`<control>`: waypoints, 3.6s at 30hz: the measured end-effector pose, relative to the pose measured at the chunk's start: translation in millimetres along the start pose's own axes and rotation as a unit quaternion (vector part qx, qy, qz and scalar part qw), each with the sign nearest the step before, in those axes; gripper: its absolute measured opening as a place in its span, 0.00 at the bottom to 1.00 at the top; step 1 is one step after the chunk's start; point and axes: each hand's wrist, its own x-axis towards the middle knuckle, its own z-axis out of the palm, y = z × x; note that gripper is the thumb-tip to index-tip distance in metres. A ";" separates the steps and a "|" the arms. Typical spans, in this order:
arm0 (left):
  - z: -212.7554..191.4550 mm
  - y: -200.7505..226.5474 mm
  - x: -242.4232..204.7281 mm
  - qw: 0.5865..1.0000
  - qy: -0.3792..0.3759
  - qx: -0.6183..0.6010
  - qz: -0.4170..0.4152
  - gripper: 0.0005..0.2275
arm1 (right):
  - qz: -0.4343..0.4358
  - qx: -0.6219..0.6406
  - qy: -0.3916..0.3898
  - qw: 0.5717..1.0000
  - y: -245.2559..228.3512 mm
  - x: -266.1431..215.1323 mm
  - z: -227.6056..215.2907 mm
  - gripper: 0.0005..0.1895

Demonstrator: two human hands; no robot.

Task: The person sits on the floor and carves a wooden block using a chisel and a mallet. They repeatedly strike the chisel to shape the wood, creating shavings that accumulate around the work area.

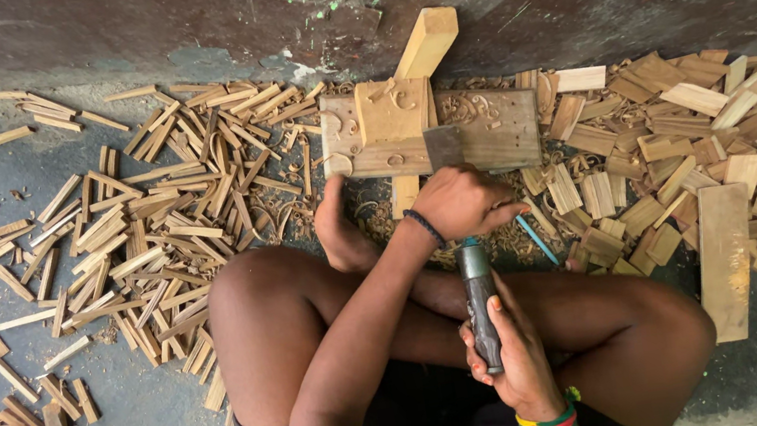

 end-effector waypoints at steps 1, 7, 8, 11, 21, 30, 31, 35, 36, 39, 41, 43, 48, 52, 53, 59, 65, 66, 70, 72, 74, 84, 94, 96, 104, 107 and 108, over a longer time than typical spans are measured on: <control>0.8 -0.7 -2.6 1.000 0.004 0.000 0.001 0.16 | -0.001 -0.003 -0.002 1.000 1.0 -0.5 -0.2 0.34; 2.1 -5.0 -2.3 0.999 -0.006 -0.002 -0.037 0.18 | 0.005 -0.001 -0.001 1.000 -1.9 2.8 -1.4 0.34; 2.7 -6.3 -2.3 0.999 -0.009 -0.008 -0.051 0.19 | 0.009 -0.002 -0.003 1.000 -2.1 3.4 -1.8 0.34; 4.7 -9.5 -3.0 0.995 -0.043 -0.036 -0.080 0.19 | 0.023 -0.003 0.004 1.000 0.1 1.3 0.2 0.34; 1.4 -23.1 -0.8 0.994 -0.063 -0.029 -0.083 0.15 | 0.032 -0.023 0.014 0.999 0.3 9.3 22.0 0.35; 17.0 -53.9 5.0 0.989 -0.111 -0.017 -0.100 0.11 | 0.061 -0.034 0.045 0.997 0.2 34.9 24.0 0.32; 19.4 -60.6 12.6 0.981 -0.147 0.005 -0.127 0.13 | 0.034 -0.038 0.031 0.998 -1.6 43.8 22.4 0.27; 25.8 -90.2 50.4 0.996 -0.066 0.056 -0.023 0.12 | 0.009 -0.034 0.013 0.999 -8.5 66.8 17.3 0.19; 24.1 -96.4 63.2 0.996 -0.070 0.060 -0.022 0.14 | 0.015 -0.027 0.014 0.999 -17.9 77.7 18.1 0.19; 30.6 -100.4 45.2 0.994 -0.065 0.069 -0.045 0.16 | 0.027 -0.039 0.028 0.998 -8.8 81.0 18.3 0.14; 40.0 -96.1 38.0 0.995 -0.003 0.080 -0.064 0.14 | 0.025 -0.031 0.018 0.999 -4.8 81.0 4.7 0.15; 39.8 -87.5 35.8 0.995 0.004 0.081 -0.057 0.15 | 0.034 0.013 -0.004 0.999 -7.1 88.4 -4.2 0.18; 19.1 -51.7 22.0 0.996 0.041 0.069 0.032 0.13 | 0.031 0.141 -0.050 0.988 -2.2 83.6 -37.6 0.21; -0.1 -38.6 -10.9 0.992 0.102 0.071 0.039 0.08 | -0.035 0.176 -0.080 0.980 8.9 78.8 -60.6 0.22; -5.7 -40.4 -17.9 0.992 0.090 0.086 0.024 0.07 | -0.037 0.180 -0.070 0.981 10.8 78.1 -66.2 0.21; -45.1 -55.5 -32.2 0.957 0.185 0.180 -0.134 0.18 | -0.017 0.152 0.006 0.988 14.2 56.8 -83.2 0.17; -31.4 -63.0 -32.4 0.943 0.128 0.269 -0.147 0.17 | -0.032 0.107 0.037 0.993 12.5 37.1 -80.3 0.15; -29.4 -66.1 -31.5 0.942 0.130 0.274 -0.145 0.17 | -0.037 0.098 0.043 0.994 9.2 35.9 -77.7 0.16; -24.5 -74.3 -36.0 0.938 0.130 0.279 -0.158 0.15 | -0.043 0.078 0.046 0.995 -1.7 27.3 -66.3 0.19; -23.6 -74.8 -34.7 0.936 0.131 0.276 -0.174 0.15 | -0.043 0.062 0.050 0.996 -7.5 23.9 -61.8 0.20; -25.0 -73.0 -34.6 0.934 0.129 0.271 -0.194 0.14 | -0.058 0.057 0.034 0.996 -8.2 20.6 -56.1 0.21; -37.8 -44.1 -12.9 0.951 0.218 0.182 -0.126 0.24 | -0.010 0.024 0.031 0.999 -10.4 5.0 -29.4 0.30; -8.2 9.6 7.3 1.000 -0.011 -0.007 -0.016 0.21 | 0.021 -0.011 0.011 1.000 -17.3 -7.9 0.5 0.31; -12.7 6.9 6.4 0.998 -0.041 -0.021 -0.049 0.17 | 0.033 -0.009 0.013 0.999 -18.2 -7.9 4.7 0.30; -8.0 -10.9 -2.2 0.997 0.004 -0.035 -0.068 0.14 | 0.040 -0.024 -0.009 0.999 -16.4 0.4 10.1 0.30; -0.8 -17.6 -3.0 0.997 0.019 -0.056 -0.048 0.13 | 0.045 -0.032 -0.004 0.998 -17.5 2.2 9.0 0.31; 0.4 -18.7 -5.4 0.997 0.017 -0.057 -0.050 0.14 | 0.050 -0.036 -0.001 0.998 -16.7 1.4 9.4 0.31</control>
